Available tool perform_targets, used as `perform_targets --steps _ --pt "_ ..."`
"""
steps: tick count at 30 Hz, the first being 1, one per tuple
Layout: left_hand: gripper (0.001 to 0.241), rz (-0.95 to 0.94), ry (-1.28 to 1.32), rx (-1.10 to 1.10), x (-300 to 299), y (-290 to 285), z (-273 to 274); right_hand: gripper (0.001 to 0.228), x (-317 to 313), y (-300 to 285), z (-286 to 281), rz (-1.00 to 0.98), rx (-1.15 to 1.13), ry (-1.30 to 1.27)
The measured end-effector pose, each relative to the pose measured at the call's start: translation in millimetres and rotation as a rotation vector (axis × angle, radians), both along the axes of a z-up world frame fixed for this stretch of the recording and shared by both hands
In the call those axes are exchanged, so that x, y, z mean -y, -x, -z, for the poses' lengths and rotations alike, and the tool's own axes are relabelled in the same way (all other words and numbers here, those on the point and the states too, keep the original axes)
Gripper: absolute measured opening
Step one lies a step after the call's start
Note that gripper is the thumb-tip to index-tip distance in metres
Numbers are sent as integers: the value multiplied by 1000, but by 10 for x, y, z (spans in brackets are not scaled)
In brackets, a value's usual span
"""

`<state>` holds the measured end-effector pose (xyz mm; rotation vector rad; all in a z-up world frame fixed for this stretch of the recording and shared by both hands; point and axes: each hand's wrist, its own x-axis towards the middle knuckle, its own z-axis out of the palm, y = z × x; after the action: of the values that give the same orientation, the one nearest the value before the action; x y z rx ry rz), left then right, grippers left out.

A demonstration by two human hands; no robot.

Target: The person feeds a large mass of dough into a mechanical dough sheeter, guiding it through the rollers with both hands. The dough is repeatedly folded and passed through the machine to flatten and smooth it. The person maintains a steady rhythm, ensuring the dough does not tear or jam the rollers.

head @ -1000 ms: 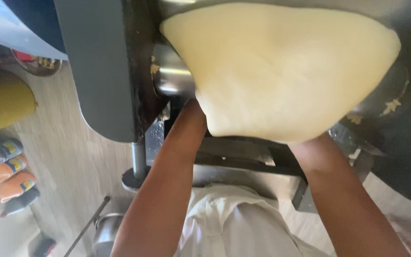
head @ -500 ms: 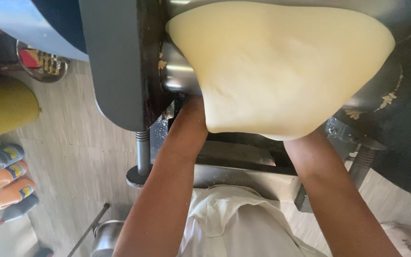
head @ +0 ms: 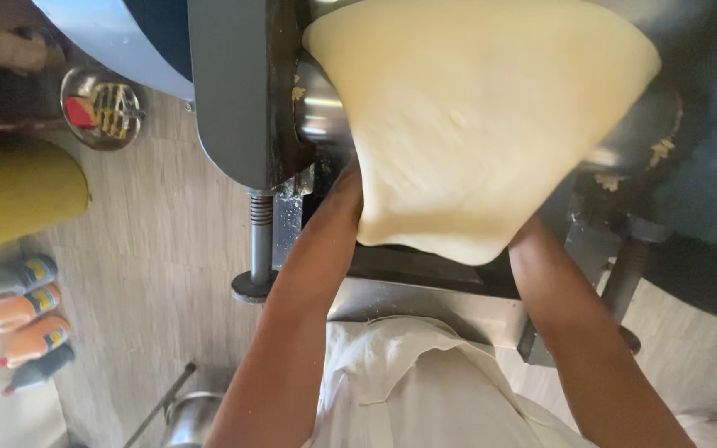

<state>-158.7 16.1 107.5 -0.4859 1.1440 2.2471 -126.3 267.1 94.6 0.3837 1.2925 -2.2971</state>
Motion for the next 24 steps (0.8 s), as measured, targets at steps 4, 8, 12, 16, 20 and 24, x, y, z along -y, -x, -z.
perform_targets --steps 4,8,12,16,20,24 --pt "58 64 -52 -16 63 -413 -433 67 -3 -285 -565 -38 -42 91" --pt "57 58 -71 2 151 -890 -735 66 -42 -599 -906 -60 -60 139" --pt "57 1 -69 1 244 -1148 -904 65 -31 -722 -1069 -74 -89 180" --pt "57 -52 -73 25 240 -1239 -891 64 -71 -810 -1100 -38 -100 200" --pt "57 -122 -76 44 243 -1246 -811 63 -108 -822 -1068 5 -104 213" --pt "58 -171 -180 74 271 -1203 -759 63 -211 -862 -941 63 -83 229"
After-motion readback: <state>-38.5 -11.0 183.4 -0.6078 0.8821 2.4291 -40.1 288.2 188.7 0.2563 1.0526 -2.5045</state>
